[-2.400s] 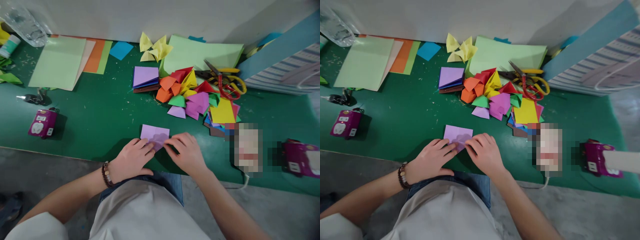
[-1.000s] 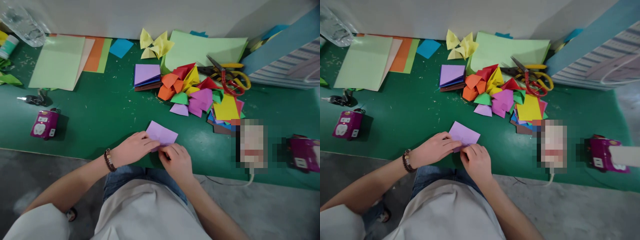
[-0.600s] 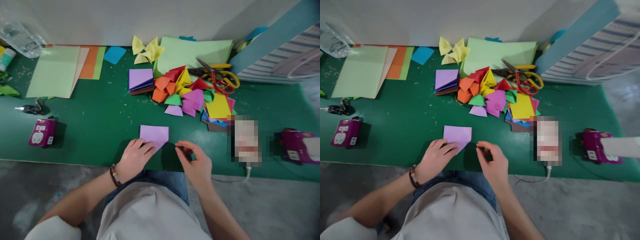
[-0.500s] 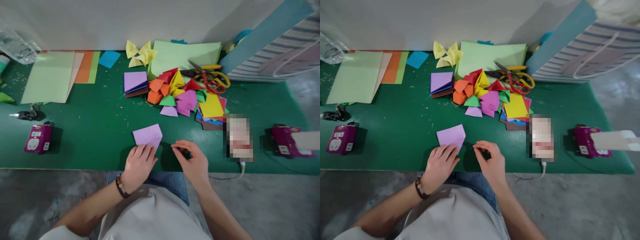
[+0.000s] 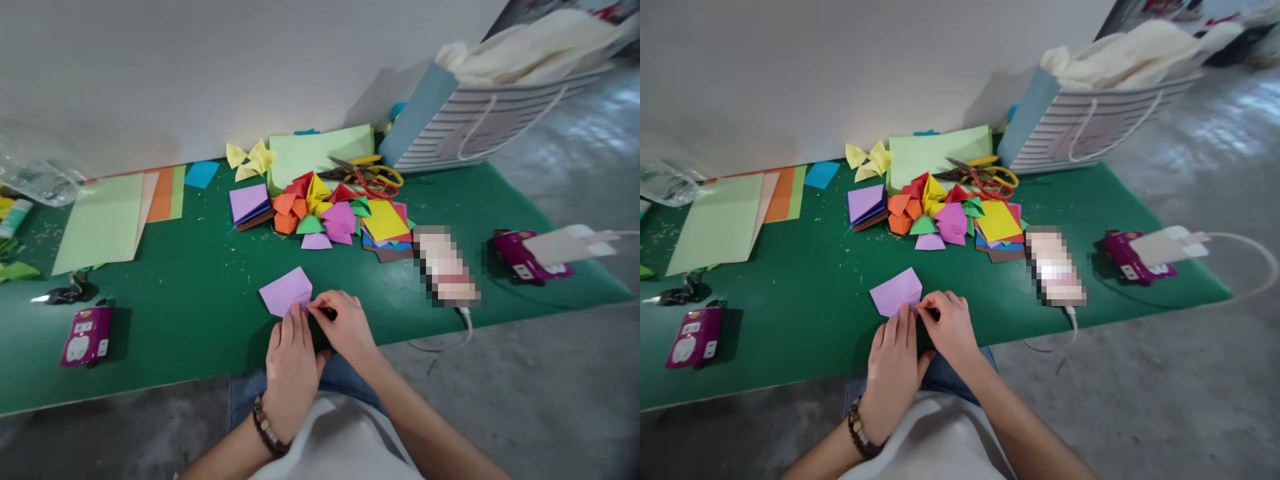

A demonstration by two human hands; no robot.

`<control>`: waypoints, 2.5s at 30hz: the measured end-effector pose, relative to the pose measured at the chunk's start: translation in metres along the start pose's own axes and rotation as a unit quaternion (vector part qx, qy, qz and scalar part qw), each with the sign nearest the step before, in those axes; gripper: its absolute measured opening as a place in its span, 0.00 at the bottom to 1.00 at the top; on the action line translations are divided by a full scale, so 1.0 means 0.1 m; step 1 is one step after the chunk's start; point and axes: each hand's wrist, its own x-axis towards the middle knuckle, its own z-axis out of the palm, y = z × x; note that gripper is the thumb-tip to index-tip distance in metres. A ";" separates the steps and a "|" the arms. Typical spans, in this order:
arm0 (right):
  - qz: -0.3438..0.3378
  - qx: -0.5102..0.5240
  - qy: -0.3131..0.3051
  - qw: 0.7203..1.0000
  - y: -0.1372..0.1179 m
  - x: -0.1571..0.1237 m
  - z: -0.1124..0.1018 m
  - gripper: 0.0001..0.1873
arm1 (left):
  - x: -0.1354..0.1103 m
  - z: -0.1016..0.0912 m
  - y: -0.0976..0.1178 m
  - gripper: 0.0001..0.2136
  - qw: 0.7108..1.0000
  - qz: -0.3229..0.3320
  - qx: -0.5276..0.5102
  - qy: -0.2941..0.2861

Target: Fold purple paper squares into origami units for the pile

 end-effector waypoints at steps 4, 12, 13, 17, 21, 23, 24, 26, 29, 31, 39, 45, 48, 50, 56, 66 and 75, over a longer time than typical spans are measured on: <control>0.005 0.002 0.017 1.000 0.01 0.06 0.04 0.05 | 0.00 0.02 0.01 0.28 1.000 0.001 0.017 0.010; -0.010 -0.006 0.066 0.998 0.08 0.25 0.11 0.08 | 0.00 0.07 -0.02 0.29 0.999 -0.002 0.031 0.037; -0.014 -0.012 0.073 0.997 0.09 0.29 0.11 0.08 | 0.00 0.07 -0.03 0.28 0.999 -0.001 0.031 0.041; -0.041 -0.019 0.080 0.996 0.13 0.43 0.06 0.07 | -0.01 0.07 -0.07 0.26 0.998 0.007 0.027 0.054; -0.116 0.001 0.058 0.992 0.18 0.44 -0.03 0.05 | -0.04 0.09 -0.12 0.26 0.997 0.016 0.013 0.080; -0.164 -0.024 0.056 0.985 0.19 0.43 -0.07 0.06 | -0.05 0.09 -0.13 0.25 0.996 0.018 0.004 0.090; -0.188 -0.049 0.052 0.980 0.20 0.42 -0.08 0.06 | -0.05 0.09 -0.14 0.25 0.995 0.019 0.000 0.094; -0.230 -0.108 0.038 0.966 0.21 0.42 -0.07 0.07 | -0.06 0.08 -0.14 0.24 0.995 0.018 -0.009 0.095; -0.270 -0.187 0.026 0.944 0.23 0.45 -0.05 0.11 | -0.06 0.05 -0.15 0.23 0.995 0.017 -0.020 0.094; -0.289 -0.214 0.023 0.933 0.23 0.47 -0.04 0.12 | -0.06 0.03 -0.15 0.22 0.995 0.019 -0.026 0.091; -0.359 -0.218 -0.011 0.907 0.17 0.42 -0.09 0.12 | -0.04 0.00 -0.14 0.20 0.997 0.021 -0.021 0.070; -0.372 -0.167 -0.018 0.913 0.14 0.22 -0.02 0.13 | -0.06 0.02 -0.13 0.20 0.997 0.018 -0.016 0.067; -0.338 -0.131 -0.029 0.932 0.17 0.14 -0.04 0.12 | -0.08 0.02 -0.13 0.21 0.998 0.015 -0.016 0.065; -0.279 -0.072 -0.030 0.957 0.19 0.12 -0.08 0.08 | -0.08 0.03 -0.13 0.22 0.998 0.014 -0.016 0.066; -0.063 0.096 0.011 0.993 0.10 0.13 -0.09 0.09 | -0.08 0.03 -0.13 0.25 0.998 0.012 -0.020 0.056; -0.032 0.017 0.010 0.999 0.07 0.28 0.01 0.05 | -0.05 0.11 -0.19 0.24 0.994 0.037 -0.002 0.100; -0.043 -0.031 0.022 0.998 0.06 0.43 -0.03 0.05 | 0.00 0.21 -0.33 0.24 0.985 0.087 0.025 0.148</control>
